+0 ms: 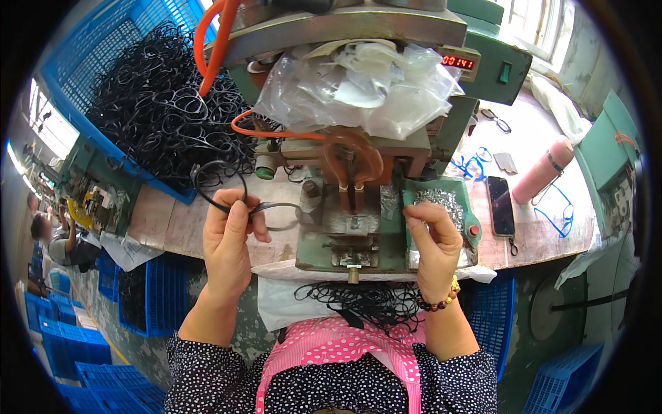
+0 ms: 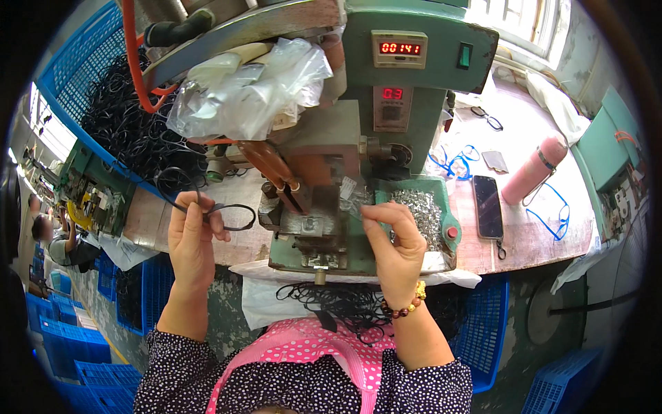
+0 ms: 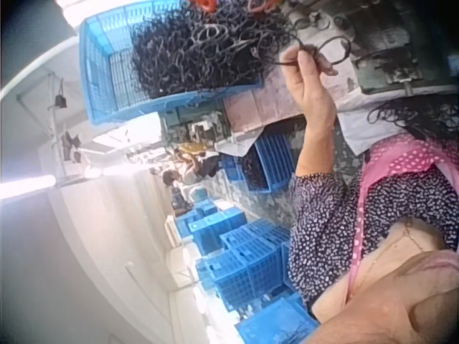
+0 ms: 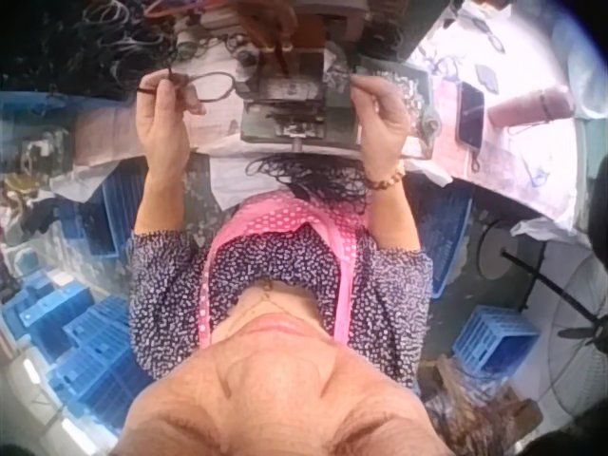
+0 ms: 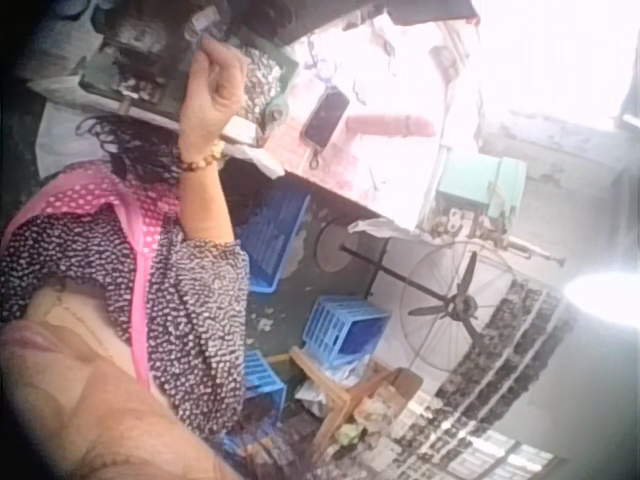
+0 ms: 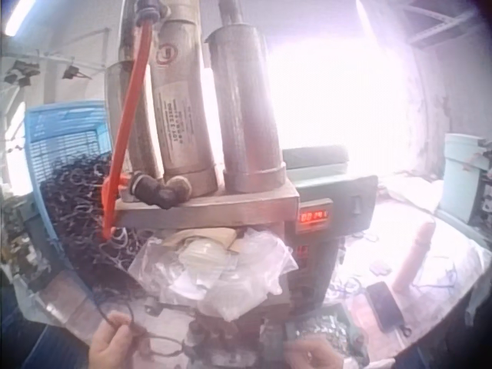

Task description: The person repeatedly picks a black cable from a blue bin, places it into a press machine, and attaches a small metal connector to the cable end. The person then removes the assembled cable and places it on the table, repeating the process throughout the clip.

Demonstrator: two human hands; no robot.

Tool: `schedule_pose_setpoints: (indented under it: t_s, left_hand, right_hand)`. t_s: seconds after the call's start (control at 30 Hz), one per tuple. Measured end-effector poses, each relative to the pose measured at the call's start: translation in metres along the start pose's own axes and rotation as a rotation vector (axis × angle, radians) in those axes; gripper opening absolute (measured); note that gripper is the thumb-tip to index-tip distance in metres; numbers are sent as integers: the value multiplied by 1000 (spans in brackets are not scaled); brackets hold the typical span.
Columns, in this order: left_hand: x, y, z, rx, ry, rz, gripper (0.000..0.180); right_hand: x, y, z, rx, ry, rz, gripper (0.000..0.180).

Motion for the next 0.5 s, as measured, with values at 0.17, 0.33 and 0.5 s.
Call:
schedule_pose_setpoints:
  t_s: [0.17, 0.33, 0.5]
  left_hand:
    - [30, 12, 22, 109, -50, -76, 20]
    - [36, 20, 22, 163, -90, -54, 19]
    - [35, 20, 20, 189, -4, -41, 21]
  right_hand:
    - [21, 3, -1, 53, 150, -9, 17]
    - [39, 4, -7, -24, 30, -94, 16]
    - [66, -1, -2, 7, 45, -122, 36]
Point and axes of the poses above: each hand's wrist, its own y-axis towards the middle knuckle, its own x-axis out of the palm, z = x × y, the point moved 9 cm from there along y, towards the middle knuckle, and after that the axes turned 9 degrees about -x, right-handed, at the moved point
